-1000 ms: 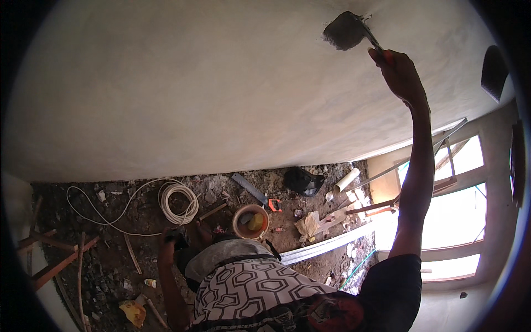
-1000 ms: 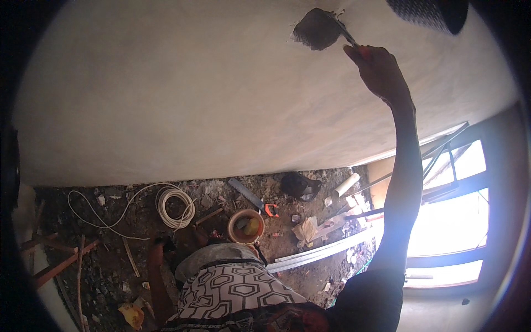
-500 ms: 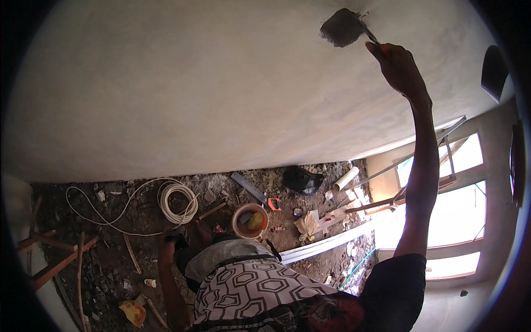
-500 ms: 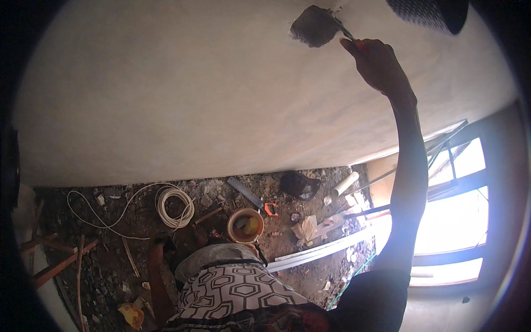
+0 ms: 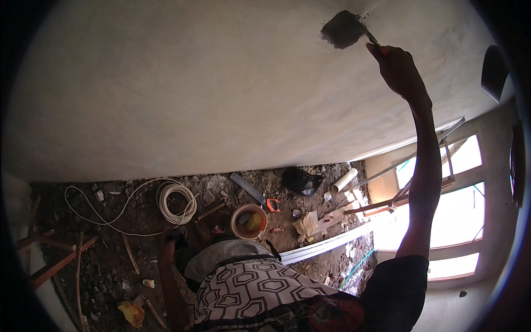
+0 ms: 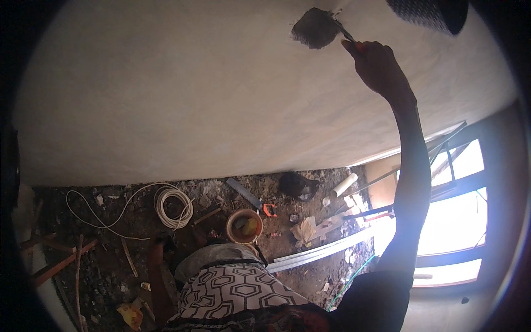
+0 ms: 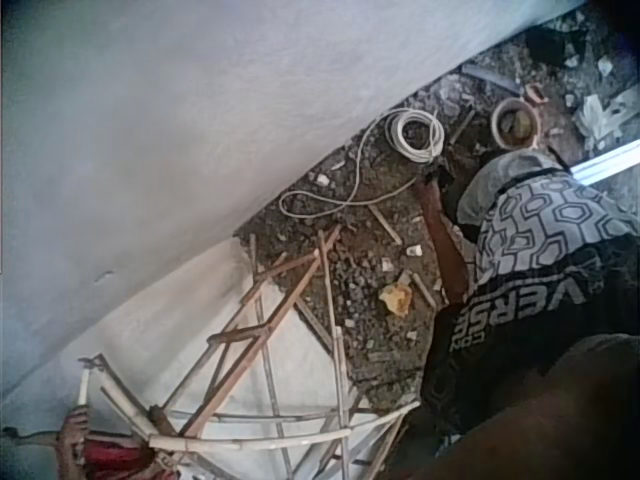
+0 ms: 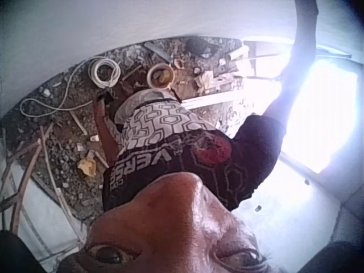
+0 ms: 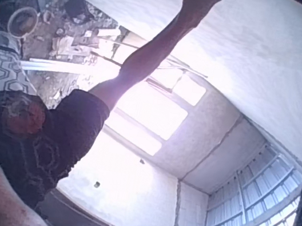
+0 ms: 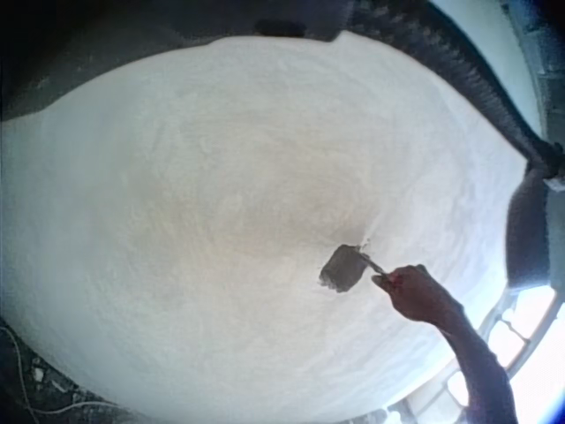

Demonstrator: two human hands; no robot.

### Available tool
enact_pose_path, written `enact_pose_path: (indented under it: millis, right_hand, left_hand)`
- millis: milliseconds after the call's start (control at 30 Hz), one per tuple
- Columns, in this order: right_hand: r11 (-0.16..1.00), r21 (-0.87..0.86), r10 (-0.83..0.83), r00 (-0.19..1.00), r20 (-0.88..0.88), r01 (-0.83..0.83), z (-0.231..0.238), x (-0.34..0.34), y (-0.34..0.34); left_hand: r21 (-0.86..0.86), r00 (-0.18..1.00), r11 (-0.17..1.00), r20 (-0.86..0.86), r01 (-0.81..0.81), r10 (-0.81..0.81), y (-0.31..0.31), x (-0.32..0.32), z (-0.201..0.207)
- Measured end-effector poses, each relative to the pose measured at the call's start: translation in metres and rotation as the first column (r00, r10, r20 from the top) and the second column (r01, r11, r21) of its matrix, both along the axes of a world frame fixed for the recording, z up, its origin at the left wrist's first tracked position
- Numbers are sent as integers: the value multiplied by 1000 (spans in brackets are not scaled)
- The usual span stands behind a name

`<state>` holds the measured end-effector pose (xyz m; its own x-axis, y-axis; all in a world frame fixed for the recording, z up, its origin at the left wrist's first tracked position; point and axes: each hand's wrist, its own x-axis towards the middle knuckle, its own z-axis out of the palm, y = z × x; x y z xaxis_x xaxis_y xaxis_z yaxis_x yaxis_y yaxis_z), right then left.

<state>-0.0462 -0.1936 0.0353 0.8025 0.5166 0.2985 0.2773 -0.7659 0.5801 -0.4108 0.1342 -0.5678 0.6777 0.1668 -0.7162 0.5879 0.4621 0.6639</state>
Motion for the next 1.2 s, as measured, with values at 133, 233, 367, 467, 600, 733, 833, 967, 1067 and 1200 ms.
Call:
enact_pose_path:
  millis: [133, 233, 367, 467, 600, 733, 833, 967, 1067, 1200]
  right_hand:
    - [964, 190, -164, 978, -132, 187, 6, -5, 10]
    - [996, 82, 29, 999, -15, -28, -8, -4, -9]
    - [994, 111, 18, 1000, 17, -20, -22, -12, -13]
    - [939, 291, -199, 979, 32, 182, -18, -5, -15]
    - [941, 258, -266, 949, 171, 217, -25, -10, -5]
    - [931, 248, -330, 906, 264, 267, -37, -23, 19]
    - [901, 269, -413, 864, 287, 341, -42, -28, 30]
    - [862, 300, -491, 819, 296, 408, -49, -30, 51]
    - [899, 287, -426, 817, 389, 332, -51, -32, 48]
    - [868, 300, -488, 788, 374, 396, -55, -33, 60]
  left_hand:
    - [17, 1000, 1000, 10, 3, -3, 1, -4, -14]
    - [53, 999, 998, 27, 43, -45, 3, -4, -14]
    - [65, 998, 997, 22, 51, -53, 3, -1, -1]
    - [58, 1000, 998, -9, 11, -11, 2, -1, 3]
    - [7, 995, 999, 90, 41, -42, 11, -10, -41]
    - [126, 988, 988, 112, 89, -103, 12, -9, -39]
    - [415, 931, 865, 97, 284, -353, 15, -2, -19]
    - [350, 958, 916, 134, 195, -255, 13, 14, 33]
    - [164, 966, 976, 191, 143, -173, 24, 25, 47]
    - [-39, 968, 993, 229, 112, -100, 45, 32, 35]
